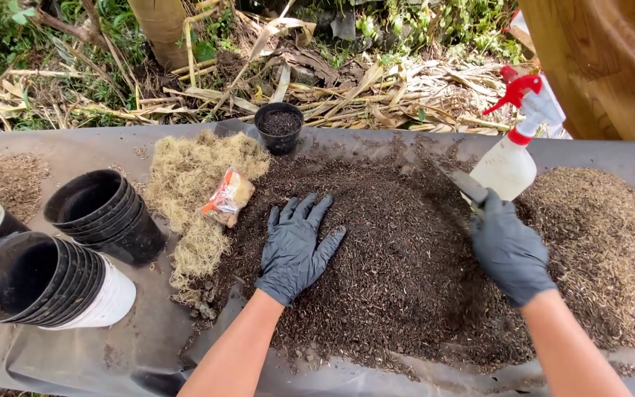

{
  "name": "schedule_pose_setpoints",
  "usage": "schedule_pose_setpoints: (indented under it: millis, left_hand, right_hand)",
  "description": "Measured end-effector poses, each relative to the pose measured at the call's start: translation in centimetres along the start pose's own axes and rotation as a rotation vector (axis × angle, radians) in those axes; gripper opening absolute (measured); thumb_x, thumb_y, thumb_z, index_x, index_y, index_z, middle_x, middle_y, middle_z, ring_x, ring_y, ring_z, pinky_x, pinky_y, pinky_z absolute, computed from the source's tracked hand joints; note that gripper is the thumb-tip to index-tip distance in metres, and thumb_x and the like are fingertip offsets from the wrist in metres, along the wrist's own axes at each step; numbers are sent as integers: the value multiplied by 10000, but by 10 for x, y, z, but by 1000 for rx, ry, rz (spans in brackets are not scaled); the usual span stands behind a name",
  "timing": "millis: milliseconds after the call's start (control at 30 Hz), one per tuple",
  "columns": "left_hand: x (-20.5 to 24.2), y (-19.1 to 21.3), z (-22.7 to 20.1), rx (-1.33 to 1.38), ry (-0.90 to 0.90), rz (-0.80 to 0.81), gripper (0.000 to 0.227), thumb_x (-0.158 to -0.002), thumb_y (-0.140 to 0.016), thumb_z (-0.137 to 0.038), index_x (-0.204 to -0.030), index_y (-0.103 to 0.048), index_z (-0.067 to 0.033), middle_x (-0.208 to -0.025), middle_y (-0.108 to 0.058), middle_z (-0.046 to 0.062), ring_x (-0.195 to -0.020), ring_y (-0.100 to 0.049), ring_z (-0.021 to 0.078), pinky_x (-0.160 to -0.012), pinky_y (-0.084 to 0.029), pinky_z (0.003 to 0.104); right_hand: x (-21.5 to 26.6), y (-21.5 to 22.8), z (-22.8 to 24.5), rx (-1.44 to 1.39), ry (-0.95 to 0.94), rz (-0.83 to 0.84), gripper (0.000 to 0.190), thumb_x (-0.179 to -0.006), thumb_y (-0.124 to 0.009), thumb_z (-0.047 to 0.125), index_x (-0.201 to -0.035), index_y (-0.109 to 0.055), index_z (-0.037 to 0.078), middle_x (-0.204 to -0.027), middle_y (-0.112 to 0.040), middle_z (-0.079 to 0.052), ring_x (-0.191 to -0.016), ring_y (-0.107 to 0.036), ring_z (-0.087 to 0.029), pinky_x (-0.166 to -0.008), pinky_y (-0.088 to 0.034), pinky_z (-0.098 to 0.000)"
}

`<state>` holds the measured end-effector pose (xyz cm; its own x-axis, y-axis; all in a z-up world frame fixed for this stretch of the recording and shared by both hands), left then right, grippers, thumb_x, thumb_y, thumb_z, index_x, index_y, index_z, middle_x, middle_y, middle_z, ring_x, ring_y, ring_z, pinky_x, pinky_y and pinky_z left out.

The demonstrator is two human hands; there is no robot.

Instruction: Mixing and sifting potting soil on a workbench using hands and a hand trowel.

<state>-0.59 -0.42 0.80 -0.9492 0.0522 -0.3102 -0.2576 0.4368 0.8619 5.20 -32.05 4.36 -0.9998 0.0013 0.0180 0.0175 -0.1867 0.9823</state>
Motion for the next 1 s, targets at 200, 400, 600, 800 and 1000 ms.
schedule_pose_setpoints:
  millis: [200,400,600,800,1000]
  left_hand:
    - [1,1,4,42,63,68,685,-972,-464,-658,-1591,-369,-380,-1573,-455,55,-1454,-383,382,-1203,-187,606]
    - [-2,-4,5,-9,9,7,732,-960,-345,-683,-1527,-471,-239,-1539,-475,122,-1425,-376,412,-1191,-159,600]
    - [-1,-4,5,32,7,-4,730,-959,-342,-682,-1516,-484,-232,-1544,-473,119,-1430,-382,397,-1193,-174,584]
    - [0,-2,4,20,-24,-54,702,-969,-371,-650,-1510,-498,-222,-1517,-512,116,-1408,-419,387,-1177,-213,568]
    - [0,1,3,28,-8,-23,728,-964,-342,-671,-1521,-481,-222,-1536,-488,130,-1424,-391,404,-1180,-196,580]
  right_hand:
    - [-37,-51,-13,222,13,-63,495,-1048,-406,171,-1499,-434,-30,-1075,-689,-224,-936,-777,-436,-770,-639,-529]
    - [6,-28,-20,-48,-42,219,320,-1112,-337,341,-1206,-529,102,-671,-682,-65,-545,-629,-214,-528,-519,-369]
    - [46,42,10,-230,-300,345,595,-1006,-430,425,-1593,-380,339,-1432,-664,-1,-1253,-688,-283,-1149,-462,-422]
    - [68,52,-13,-54,-166,30,429,-1052,-436,416,-1455,-527,302,-879,-768,-127,-633,-734,-324,-611,-543,-462]
    - [77,-8,-74,259,-222,39,558,-1070,-352,473,-1585,-404,263,-1009,-748,-57,-763,-785,-227,-607,-667,-367]
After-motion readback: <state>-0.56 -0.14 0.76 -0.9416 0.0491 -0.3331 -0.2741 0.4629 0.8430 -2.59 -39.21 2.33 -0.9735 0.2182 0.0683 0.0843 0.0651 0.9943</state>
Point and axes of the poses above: each hand's wrist, its own x-axis away from the middle knuckle, its own y-axis out of the back of the hand, z = x × y, the point moved 2 cm from there along -x, towards the middle knuckle
